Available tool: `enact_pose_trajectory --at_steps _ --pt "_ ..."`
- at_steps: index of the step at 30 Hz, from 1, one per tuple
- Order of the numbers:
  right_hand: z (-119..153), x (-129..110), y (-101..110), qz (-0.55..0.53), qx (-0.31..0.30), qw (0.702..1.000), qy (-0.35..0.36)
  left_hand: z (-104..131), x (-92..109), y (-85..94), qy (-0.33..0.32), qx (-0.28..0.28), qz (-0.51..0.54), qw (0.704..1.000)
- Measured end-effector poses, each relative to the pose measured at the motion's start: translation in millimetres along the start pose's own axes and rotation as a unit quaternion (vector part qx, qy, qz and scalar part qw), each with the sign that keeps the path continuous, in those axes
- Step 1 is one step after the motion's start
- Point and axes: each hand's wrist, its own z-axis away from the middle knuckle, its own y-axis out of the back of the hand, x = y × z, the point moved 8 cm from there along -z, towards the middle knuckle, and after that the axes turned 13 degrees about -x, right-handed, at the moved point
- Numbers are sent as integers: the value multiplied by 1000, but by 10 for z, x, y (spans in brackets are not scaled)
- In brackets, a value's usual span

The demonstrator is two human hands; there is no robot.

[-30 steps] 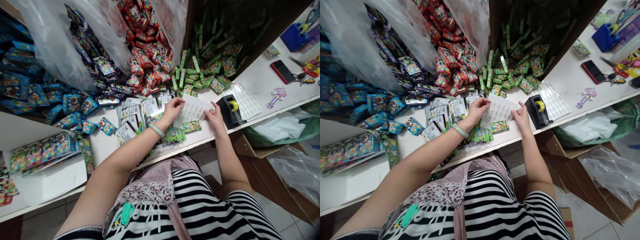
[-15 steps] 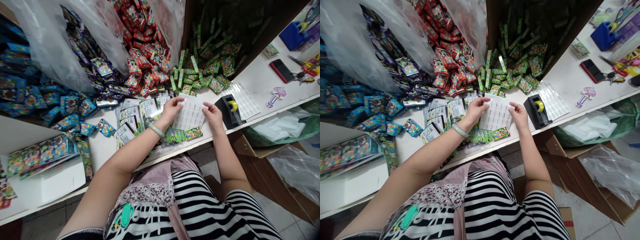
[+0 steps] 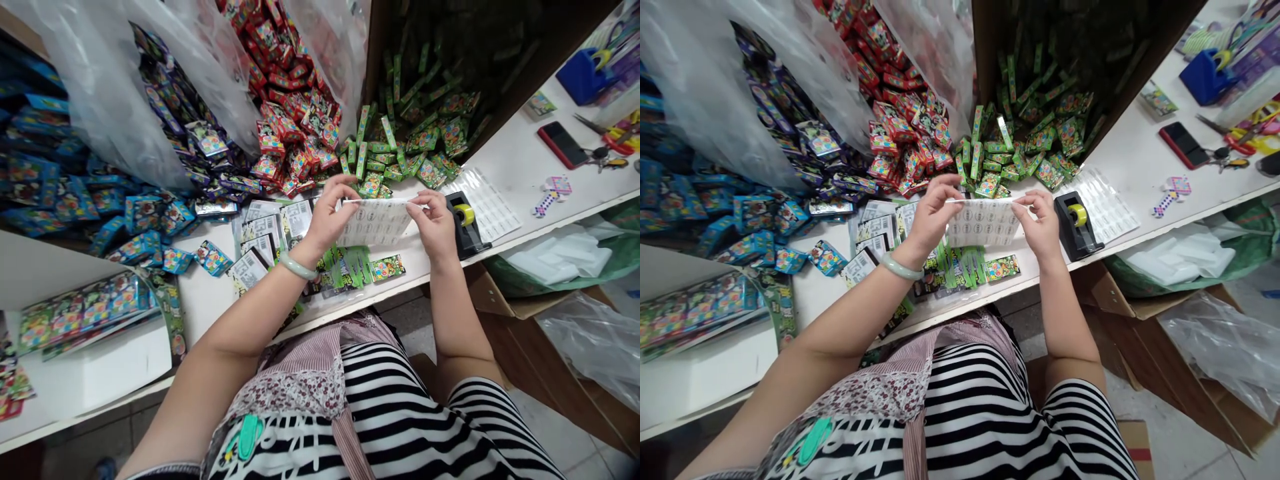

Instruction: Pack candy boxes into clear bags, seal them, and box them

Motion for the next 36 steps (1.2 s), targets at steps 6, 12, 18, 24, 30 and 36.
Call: enact_pose_trajectory --at_steps 6,12,18,24,30,36 --pt "111 -243 -23 -75 3 997 3 158 -21 -131 74 -47 213 973" --pt "235 -333 -166 -195 -14 978 -71 234 -9 -98 103 -9 284 953" --pt "296 -468 -112 -163 5 984 -72 331 25 -76 151 -23 304 941" --pt "289 -522 -204 -186 -24 981 -54 401 83 41 120 18 242 963" --pt "332 -514 -243 -122 -64 988 -69 427 136 61 118 13 193 974" --pt "261 -550 -291 -125 -177 973 -76 452 172 68 125 -8 172 977"
